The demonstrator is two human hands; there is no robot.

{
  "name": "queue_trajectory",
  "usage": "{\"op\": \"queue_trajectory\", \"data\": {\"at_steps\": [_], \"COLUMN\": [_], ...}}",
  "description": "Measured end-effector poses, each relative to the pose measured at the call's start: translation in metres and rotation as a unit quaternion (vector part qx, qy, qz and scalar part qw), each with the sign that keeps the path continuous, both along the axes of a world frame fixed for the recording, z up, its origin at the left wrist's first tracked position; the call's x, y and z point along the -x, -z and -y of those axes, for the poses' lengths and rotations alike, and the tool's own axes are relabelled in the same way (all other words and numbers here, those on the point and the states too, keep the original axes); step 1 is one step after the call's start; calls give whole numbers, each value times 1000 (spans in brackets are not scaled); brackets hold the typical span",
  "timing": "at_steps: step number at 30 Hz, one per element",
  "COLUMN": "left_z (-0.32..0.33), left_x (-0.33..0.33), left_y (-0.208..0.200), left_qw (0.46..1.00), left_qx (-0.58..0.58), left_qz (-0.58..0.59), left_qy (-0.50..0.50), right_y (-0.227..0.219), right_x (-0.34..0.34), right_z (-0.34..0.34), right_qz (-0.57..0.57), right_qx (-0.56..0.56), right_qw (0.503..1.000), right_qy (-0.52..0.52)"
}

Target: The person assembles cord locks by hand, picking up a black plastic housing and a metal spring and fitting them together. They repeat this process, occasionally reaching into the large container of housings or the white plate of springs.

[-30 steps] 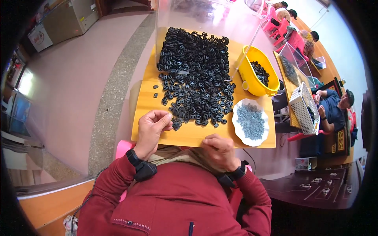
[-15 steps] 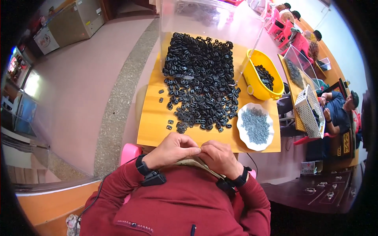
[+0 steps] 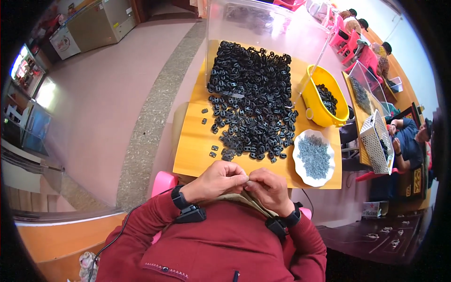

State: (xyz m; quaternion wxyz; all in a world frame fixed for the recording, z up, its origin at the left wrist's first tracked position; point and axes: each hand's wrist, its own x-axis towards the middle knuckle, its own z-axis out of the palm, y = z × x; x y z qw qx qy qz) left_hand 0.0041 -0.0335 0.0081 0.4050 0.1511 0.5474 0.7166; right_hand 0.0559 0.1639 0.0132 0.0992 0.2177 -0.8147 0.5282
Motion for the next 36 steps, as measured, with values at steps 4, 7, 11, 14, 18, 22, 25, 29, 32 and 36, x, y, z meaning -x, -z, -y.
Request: {"op": "queue_trajectory", "data": {"at_steps": [4, 7, 11, 14, 18, 22, 25, 29, 32, 36], "left_z": [0, 7, 24, 30, 29, 31, 32, 34, 38, 39], "left_x": [1, 6, 14, 9, 6, 7, 6, 7, 7, 6], "left_y": [-2, -9, -2, 1, 4, 5, 3, 4, 8, 10], "left_qw": [1000, 995, 916, 871, 794, 755, 735, 736, 746, 747], "left_qx": [-3, 29, 148, 208, 237, 251, 256, 254, 235, 218], "left_qz": [22, -73, -301, -393, -536, -597, -625, -626, -623, -626], "left_qy": [-15, -66, -220, -210, -164, -98, -65, -31, -29, -63], "right_y": [8, 5, 8, 7, 11, 21, 23, 23, 25, 22], "right_x": [-2, -1, 6, 4, 5, 6, 6, 6, 6, 7], "right_z": [-3, -4, -16, -16, -19, -26, -28, -27, -27, -26], "right_qz": [136, 196, 115, 137, 135, 126, 131, 140, 140, 143], "right_qx": [104, 161, 95, 122, 100, 106, 104, 91, 91, 79], "right_qw": [985, 967, 988, 982, 985, 985, 985, 985, 985, 985], "right_qy": [-18, -1, 31, 43, 51, 43, 39, 40, 43, 50]}}
